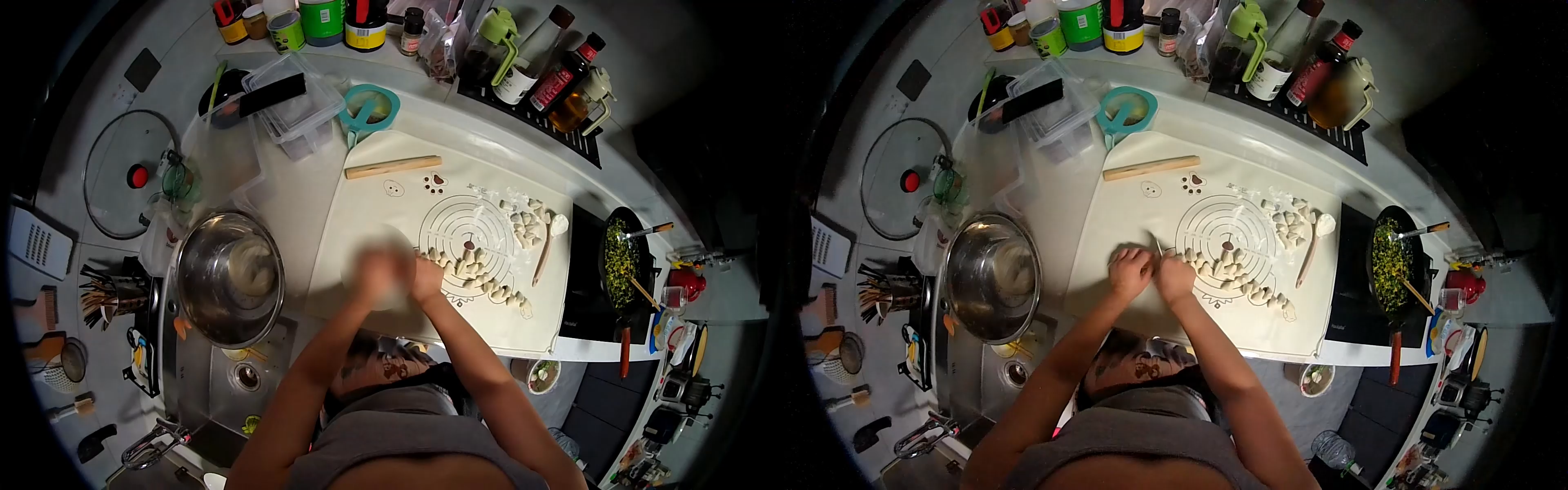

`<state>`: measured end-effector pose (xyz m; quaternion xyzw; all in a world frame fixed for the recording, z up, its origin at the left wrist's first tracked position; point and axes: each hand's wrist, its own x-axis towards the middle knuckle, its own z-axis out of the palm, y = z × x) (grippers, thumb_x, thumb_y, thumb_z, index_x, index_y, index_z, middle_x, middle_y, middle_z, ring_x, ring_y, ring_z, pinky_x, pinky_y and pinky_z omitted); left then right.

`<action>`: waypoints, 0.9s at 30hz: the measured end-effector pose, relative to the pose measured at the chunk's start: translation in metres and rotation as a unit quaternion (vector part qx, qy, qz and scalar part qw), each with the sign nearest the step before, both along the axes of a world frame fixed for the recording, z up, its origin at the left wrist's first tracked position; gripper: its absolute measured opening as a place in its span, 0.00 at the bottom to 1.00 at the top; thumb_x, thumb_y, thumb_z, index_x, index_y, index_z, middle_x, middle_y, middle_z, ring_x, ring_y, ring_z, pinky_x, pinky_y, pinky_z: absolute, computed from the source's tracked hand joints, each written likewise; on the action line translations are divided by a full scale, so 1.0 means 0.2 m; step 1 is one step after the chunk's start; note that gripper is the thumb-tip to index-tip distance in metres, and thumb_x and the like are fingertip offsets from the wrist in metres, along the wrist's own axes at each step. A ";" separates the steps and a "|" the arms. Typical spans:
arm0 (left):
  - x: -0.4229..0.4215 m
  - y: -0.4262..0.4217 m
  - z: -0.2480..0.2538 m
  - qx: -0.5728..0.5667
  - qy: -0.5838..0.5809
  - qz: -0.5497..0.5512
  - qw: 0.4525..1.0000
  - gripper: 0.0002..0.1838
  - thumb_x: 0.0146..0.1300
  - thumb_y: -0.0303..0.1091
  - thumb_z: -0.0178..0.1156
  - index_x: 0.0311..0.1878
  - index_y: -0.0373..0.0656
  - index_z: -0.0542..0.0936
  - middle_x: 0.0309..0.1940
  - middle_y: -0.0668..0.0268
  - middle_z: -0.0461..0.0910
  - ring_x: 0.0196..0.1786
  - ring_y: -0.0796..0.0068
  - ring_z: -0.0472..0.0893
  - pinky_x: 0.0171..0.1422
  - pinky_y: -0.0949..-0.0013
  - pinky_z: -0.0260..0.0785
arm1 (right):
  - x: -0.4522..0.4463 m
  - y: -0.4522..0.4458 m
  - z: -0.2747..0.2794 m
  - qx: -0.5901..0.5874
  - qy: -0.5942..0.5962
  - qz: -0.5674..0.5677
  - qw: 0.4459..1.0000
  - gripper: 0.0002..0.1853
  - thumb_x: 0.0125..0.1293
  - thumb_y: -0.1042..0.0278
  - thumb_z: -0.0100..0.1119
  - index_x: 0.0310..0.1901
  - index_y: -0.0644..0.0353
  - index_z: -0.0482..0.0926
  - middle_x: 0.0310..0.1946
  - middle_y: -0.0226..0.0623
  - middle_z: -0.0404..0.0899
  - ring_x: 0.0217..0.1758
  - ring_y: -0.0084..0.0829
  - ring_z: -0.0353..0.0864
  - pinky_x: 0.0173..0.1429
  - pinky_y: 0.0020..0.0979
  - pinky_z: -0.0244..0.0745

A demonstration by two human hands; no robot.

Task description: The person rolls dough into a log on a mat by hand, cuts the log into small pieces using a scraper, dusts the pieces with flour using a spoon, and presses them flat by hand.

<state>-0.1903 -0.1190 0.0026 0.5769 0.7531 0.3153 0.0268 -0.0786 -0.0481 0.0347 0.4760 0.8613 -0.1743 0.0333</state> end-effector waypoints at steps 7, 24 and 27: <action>-0.01 -0.07 -0.03 0.048 -0.058 -0.041 0.996 0.11 0.49 0.33 0.67 0.38 0.50 0.81 0.39 0.70 0.80 0.44 0.63 0.77 0.49 0.59 0.69 | 0.10 0.01 0.08 0.015 0.051 -0.023 0.998 0.12 0.61 0.61 0.55 0.36 0.63 0.75 0.24 0.48 0.82 0.27 0.46 0.83 0.30 0.43 0.77; 0.01 -0.11 -0.24 0.032 -0.131 -0.010 0.991 0.12 0.47 0.29 0.66 0.37 0.47 0.80 0.40 0.68 0.80 0.46 0.60 0.77 0.51 0.59 0.70 | -0.01 -0.07 0.00 -0.029 0.007 0.034 0.999 0.13 0.59 0.61 0.57 0.38 0.63 0.75 0.27 0.48 0.83 0.30 0.46 0.84 0.34 0.44 0.78; -0.02 -0.13 -0.23 0.092 -0.149 -0.015 0.984 0.11 0.50 0.29 0.66 0.39 0.45 0.80 0.39 0.64 0.80 0.46 0.56 0.78 0.49 0.58 0.70 | 0.04 -0.04 0.04 -0.010 0.038 0.019 0.999 0.14 0.59 0.60 0.57 0.38 0.64 0.75 0.27 0.49 0.82 0.30 0.47 0.84 0.35 0.44 0.78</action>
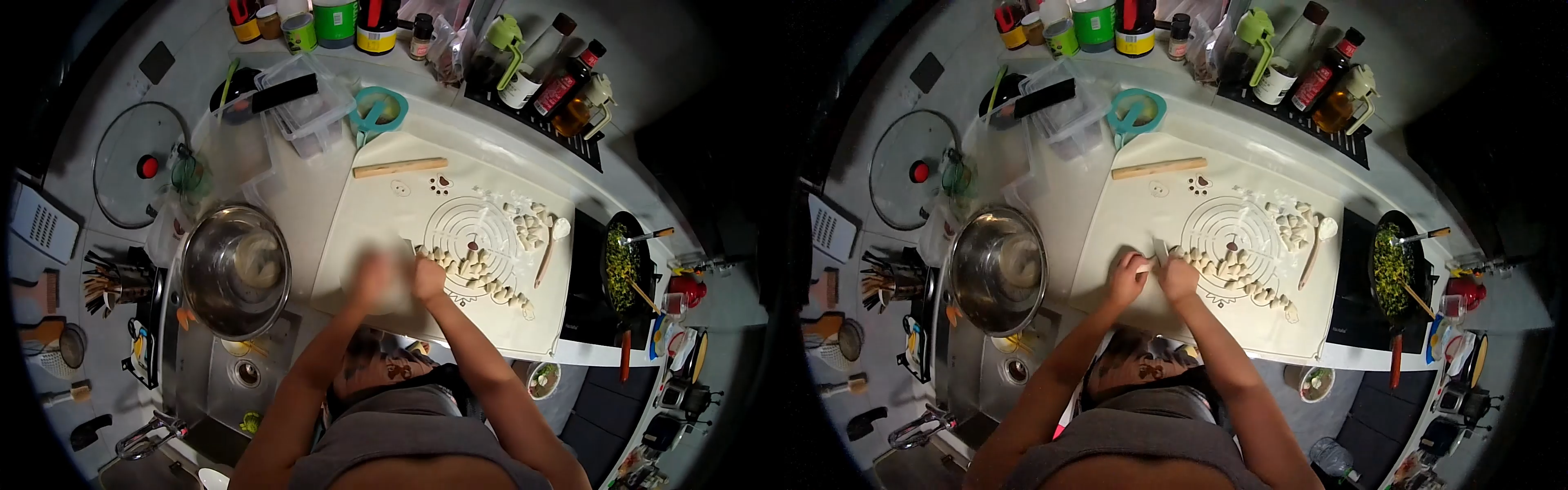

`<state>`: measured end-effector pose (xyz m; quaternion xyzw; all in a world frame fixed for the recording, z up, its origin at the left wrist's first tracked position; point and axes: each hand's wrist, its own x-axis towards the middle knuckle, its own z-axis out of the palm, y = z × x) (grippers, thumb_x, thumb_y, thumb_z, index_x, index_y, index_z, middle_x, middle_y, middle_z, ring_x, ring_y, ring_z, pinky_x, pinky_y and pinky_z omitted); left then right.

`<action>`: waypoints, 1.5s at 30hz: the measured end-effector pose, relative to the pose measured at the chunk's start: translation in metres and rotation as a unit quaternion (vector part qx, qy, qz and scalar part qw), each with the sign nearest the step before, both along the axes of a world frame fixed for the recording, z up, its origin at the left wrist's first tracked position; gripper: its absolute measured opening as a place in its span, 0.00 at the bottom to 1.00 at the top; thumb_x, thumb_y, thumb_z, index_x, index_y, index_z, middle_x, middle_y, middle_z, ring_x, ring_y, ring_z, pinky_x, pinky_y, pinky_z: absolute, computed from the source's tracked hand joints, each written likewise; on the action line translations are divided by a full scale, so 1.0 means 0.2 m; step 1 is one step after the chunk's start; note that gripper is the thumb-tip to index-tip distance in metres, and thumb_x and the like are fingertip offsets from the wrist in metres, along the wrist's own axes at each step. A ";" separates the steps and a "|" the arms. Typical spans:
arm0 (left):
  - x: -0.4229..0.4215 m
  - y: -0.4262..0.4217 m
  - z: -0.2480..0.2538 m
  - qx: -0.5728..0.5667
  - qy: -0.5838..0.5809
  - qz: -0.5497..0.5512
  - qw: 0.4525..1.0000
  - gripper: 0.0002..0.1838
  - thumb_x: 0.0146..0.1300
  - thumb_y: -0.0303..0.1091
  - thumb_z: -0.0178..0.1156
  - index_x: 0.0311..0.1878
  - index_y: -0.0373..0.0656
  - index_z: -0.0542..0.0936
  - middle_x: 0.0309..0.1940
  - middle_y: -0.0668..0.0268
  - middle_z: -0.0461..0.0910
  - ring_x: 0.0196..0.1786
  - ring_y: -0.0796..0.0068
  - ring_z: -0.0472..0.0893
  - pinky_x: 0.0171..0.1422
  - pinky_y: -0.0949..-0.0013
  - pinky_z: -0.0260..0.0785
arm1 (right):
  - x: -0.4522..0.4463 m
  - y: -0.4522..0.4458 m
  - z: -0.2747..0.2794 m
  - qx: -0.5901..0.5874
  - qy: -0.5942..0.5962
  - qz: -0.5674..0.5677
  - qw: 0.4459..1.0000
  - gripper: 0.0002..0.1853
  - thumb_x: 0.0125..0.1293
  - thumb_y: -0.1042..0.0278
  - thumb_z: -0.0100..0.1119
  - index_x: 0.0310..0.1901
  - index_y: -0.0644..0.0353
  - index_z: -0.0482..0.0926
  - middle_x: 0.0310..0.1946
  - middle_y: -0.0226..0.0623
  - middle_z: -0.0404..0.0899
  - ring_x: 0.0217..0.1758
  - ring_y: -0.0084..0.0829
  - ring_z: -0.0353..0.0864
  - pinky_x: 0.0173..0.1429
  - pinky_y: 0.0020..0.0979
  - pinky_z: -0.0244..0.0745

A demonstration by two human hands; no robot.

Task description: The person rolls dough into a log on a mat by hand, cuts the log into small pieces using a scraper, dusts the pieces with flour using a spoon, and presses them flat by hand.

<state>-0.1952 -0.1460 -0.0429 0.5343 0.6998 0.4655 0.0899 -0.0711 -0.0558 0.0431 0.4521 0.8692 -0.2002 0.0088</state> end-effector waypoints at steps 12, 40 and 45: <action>-0.07 0.07 0.13 -0.073 0.011 0.058 0.996 0.12 0.50 0.30 0.67 0.40 0.45 0.81 0.38 0.61 0.80 0.43 0.54 0.77 0.50 0.57 0.70 | -0.07 -0.02 0.03 0.041 0.045 0.034 0.998 0.13 0.58 0.62 0.58 0.36 0.64 0.75 0.22 0.49 0.81 0.24 0.48 0.82 0.29 0.45 0.76; -0.04 -0.06 0.09 0.002 -0.003 0.032 0.999 0.13 0.46 0.21 0.65 0.37 0.42 0.80 0.38 0.61 0.81 0.46 0.54 0.78 0.50 0.58 0.71 | -0.14 -0.10 0.01 0.019 -0.022 0.076 0.997 0.13 0.52 0.69 0.60 0.41 0.60 0.77 0.28 0.45 0.84 0.32 0.43 0.85 0.35 0.41 0.79; -0.01 -0.10 0.09 0.001 -0.030 0.078 0.996 0.12 0.49 0.23 0.65 0.39 0.42 0.80 0.38 0.61 0.81 0.47 0.54 0.78 0.50 0.59 0.72 | -0.15 -0.07 -0.02 0.014 -0.010 0.070 0.997 0.14 0.60 0.62 0.56 0.42 0.64 0.77 0.26 0.48 0.82 0.29 0.46 0.84 0.33 0.44 0.78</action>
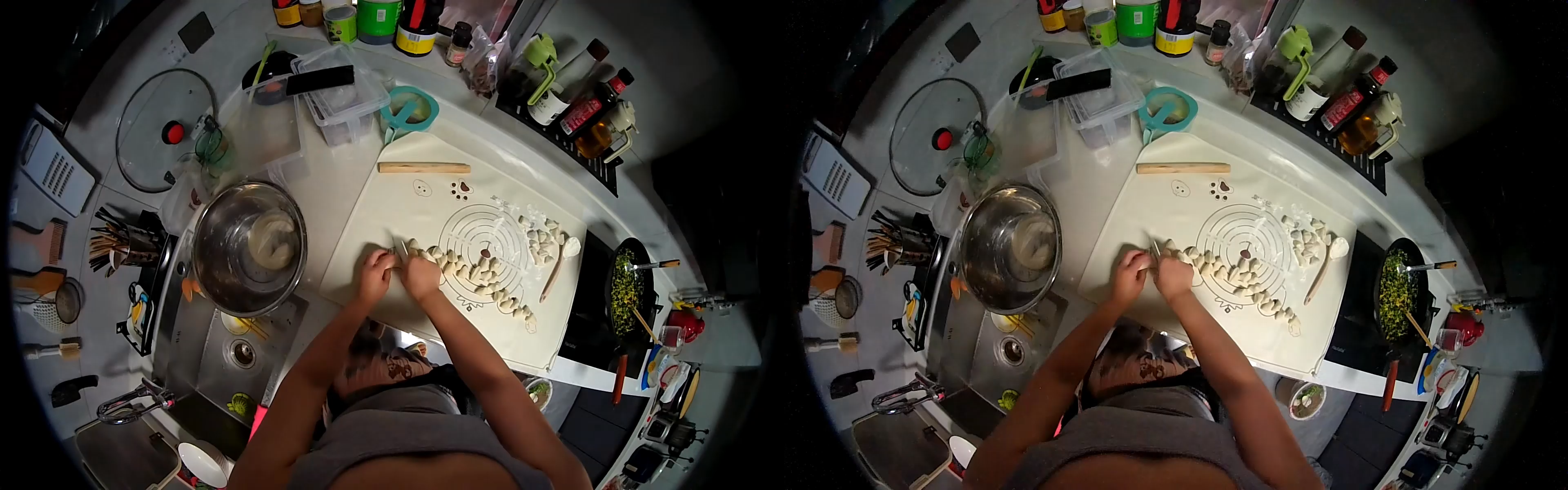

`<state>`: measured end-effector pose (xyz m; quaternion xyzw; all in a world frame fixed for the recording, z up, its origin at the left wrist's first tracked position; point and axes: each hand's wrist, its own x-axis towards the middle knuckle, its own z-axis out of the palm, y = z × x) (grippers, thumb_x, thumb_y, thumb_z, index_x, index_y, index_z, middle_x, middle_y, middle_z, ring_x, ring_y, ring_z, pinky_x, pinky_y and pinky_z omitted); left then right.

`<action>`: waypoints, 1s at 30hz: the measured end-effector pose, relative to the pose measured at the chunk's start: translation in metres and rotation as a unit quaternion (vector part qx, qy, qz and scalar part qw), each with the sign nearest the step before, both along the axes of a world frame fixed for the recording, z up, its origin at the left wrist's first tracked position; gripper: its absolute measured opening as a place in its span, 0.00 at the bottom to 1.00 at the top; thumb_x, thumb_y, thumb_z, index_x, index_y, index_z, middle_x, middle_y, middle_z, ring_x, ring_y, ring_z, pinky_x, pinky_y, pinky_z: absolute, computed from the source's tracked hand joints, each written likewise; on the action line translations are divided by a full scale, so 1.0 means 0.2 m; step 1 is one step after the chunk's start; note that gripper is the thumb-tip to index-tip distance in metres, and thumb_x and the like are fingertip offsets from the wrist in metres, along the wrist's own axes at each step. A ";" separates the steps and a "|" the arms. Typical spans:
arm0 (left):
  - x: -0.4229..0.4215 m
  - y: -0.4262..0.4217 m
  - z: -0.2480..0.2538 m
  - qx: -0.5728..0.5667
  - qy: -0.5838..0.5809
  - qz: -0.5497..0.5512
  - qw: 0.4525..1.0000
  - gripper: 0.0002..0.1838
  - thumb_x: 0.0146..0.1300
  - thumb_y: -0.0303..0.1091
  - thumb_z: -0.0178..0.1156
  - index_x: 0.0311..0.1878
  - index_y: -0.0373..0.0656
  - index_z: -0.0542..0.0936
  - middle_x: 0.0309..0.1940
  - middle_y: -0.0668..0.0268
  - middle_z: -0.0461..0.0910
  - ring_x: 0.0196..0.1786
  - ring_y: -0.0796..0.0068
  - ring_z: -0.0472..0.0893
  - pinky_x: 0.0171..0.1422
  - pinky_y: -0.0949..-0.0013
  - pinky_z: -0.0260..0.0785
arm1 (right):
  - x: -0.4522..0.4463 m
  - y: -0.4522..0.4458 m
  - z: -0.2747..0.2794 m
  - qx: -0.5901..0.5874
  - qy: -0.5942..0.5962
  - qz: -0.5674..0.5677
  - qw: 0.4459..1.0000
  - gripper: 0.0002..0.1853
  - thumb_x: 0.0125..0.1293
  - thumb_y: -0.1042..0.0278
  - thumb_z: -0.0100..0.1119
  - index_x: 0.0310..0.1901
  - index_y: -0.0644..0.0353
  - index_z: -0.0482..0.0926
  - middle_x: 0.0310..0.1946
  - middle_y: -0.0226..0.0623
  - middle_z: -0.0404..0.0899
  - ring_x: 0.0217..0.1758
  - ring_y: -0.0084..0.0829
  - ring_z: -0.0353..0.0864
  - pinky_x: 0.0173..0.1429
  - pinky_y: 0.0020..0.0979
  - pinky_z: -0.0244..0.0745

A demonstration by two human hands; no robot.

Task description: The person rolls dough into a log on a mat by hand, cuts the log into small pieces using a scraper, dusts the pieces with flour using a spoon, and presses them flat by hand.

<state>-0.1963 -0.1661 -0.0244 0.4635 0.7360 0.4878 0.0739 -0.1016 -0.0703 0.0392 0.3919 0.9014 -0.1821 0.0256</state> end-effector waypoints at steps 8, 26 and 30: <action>-0.06 -0.02 0.01 -0.023 -0.005 0.053 0.998 0.08 0.54 0.28 0.67 0.37 0.42 0.80 0.35 0.59 0.81 0.41 0.53 0.78 0.46 0.56 0.70 | 0.06 -0.04 0.11 0.034 0.110 0.007 0.993 0.16 0.61 0.60 0.57 0.42 0.67 0.76 0.19 0.48 0.80 0.22 0.48 0.81 0.27 0.45 0.76; -0.09 -0.08 -0.03 0.016 0.051 0.010 0.999 0.15 0.49 0.24 0.66 0.42 0.42 0.79 0.37 0.60 0.80 0.40 0.54 0.78 0.47 0.58 0.71 | 0.01 0.04 -0.08 0.032 0.099 0.019 0.994 0.18 0.60 0.58 0.58 0.42 0.66 0.74 0.22 0.50 0.80 0.27 0.50 0.82 0.31 0.46 0.76; -0.08 -0.12 -0.05 -0.008 -0.023 0.015 1.000 0.15 0.49 0.23 0.65 0.43 0.41 0.79 0.37 0.59 0.79 0.40 0.55 0.79 0.45 0.59 0.72 | 0.06 -0.03 0.07 0.035 0.134 -0.006 0.990 0.19 0.60 0.59 0.58 0.45 0.67 0.75 0.18 0.48 0.78 0.22 0.49 0.80 0.28 0.45 0.75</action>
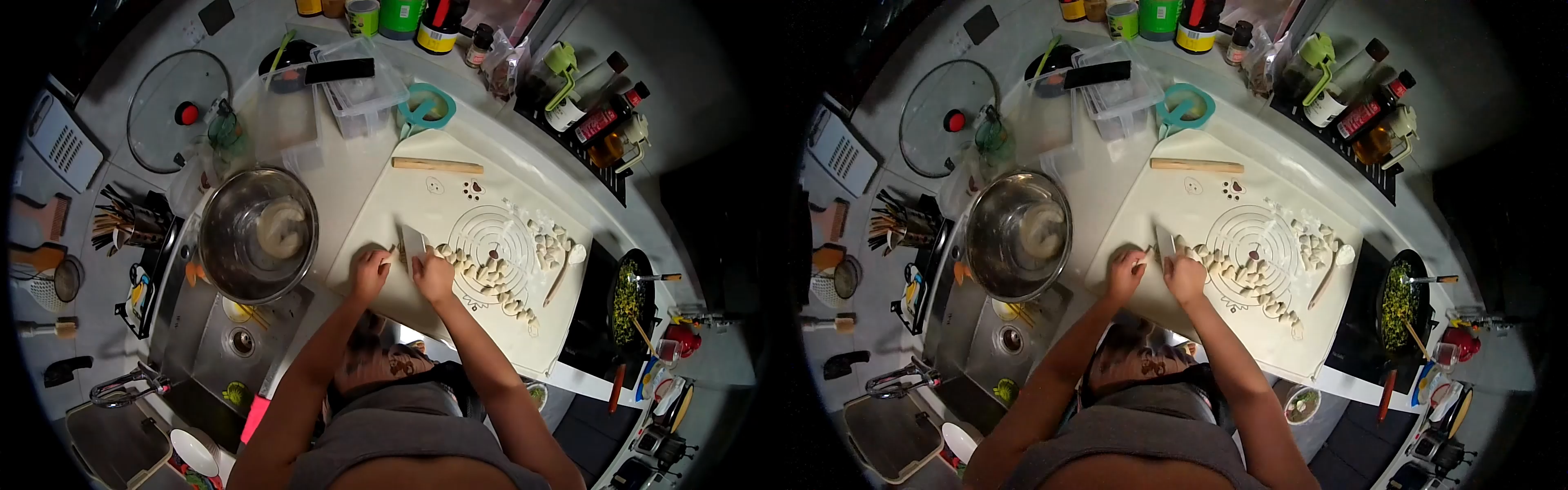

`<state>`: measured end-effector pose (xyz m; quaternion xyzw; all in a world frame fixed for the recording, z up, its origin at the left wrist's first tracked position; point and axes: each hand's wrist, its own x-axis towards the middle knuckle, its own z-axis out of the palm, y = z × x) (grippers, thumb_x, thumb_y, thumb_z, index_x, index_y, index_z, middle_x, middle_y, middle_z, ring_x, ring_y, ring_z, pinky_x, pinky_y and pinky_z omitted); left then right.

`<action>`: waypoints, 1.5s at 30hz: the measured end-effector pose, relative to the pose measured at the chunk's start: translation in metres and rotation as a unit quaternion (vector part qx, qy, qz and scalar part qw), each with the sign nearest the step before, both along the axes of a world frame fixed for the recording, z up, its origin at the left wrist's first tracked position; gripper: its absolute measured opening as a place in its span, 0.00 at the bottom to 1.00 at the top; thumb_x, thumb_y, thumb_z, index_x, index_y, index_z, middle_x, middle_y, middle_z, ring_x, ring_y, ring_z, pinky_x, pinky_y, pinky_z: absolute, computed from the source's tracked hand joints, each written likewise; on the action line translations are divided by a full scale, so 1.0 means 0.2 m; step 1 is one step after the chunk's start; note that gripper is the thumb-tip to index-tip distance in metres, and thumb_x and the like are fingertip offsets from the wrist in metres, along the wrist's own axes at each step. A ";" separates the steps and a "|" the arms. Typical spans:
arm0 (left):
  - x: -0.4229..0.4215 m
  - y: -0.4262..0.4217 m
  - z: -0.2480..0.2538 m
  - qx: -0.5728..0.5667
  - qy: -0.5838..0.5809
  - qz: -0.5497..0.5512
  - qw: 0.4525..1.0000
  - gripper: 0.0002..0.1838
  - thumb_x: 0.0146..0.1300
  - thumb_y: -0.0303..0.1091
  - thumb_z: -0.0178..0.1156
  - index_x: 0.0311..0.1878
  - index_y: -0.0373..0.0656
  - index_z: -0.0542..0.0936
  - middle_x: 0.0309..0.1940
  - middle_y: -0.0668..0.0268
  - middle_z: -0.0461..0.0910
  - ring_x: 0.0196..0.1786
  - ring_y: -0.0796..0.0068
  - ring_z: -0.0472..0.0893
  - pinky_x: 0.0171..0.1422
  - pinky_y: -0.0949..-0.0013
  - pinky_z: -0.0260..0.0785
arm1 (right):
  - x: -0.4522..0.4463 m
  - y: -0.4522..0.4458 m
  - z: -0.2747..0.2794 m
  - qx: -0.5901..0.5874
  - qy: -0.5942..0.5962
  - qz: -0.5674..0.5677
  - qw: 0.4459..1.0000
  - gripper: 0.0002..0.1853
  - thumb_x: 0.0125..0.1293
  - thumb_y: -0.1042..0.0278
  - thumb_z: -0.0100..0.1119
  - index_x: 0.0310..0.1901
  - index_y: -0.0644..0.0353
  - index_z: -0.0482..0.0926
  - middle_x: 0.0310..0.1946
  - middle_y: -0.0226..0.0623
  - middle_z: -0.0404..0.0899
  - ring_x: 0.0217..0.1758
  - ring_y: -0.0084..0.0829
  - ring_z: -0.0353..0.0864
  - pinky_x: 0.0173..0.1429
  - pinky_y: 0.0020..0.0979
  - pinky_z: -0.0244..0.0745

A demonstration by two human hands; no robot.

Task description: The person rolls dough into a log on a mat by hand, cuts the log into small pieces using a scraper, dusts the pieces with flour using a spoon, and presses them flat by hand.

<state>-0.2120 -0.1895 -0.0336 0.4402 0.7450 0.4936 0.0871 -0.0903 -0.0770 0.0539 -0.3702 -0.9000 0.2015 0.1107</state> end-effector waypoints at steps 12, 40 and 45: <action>0.01 -0.01 0.01 -0.028 0.030 0.038 0.998 0.11 0.49 0.23 0.65 0.38 0.42 0.79 0.37 0.59 0.78 0.41 0.53 0.78 0.44 0.56 0.72 | -0.03 -0.06 0.01 0.013 -0.077 0.102 0.992 0.10 0.58 0.65 0.57 0.37 0.61 0.74 0.19 0.44 0.80 0.22 0.44 0.82 0.27 0.43 0.76; 0.06 0.59 0.31 0.026 -0.001 -0.109 0.994 0.10 0.52 0.24 0.64 0.38 0.42 0.78 0.32 0.61 0.77 0.32 0.61 0.80 0.37 0.62 0.73 | 0.60 0.17 -0.06 -0.043 0.113 -0.284 0.951 0.16 0.60 0.58 0.60 0.41 0.63 0.78 0.20 0.49 0.79 0.25 0.52 0.80 0.31 0.47 0.74; 0.10 0.81 0.15 -0.002 0.035 -0.178 0.983 0.09 0.52 0.24 0.65 0.37 0.42 0.79 0.31 0.61 0.78 0.32 0.63 0.81 0.37 0.64 0.74 | 0.77 0.17 -0.07 -0.040 0.125 -0.350 0.927 0.15 0.60 0.58 0.63 0.38 0.64 0.78 0.21 0.49 0.80 0.25 0.51 0.80 0.31 0.44 0.73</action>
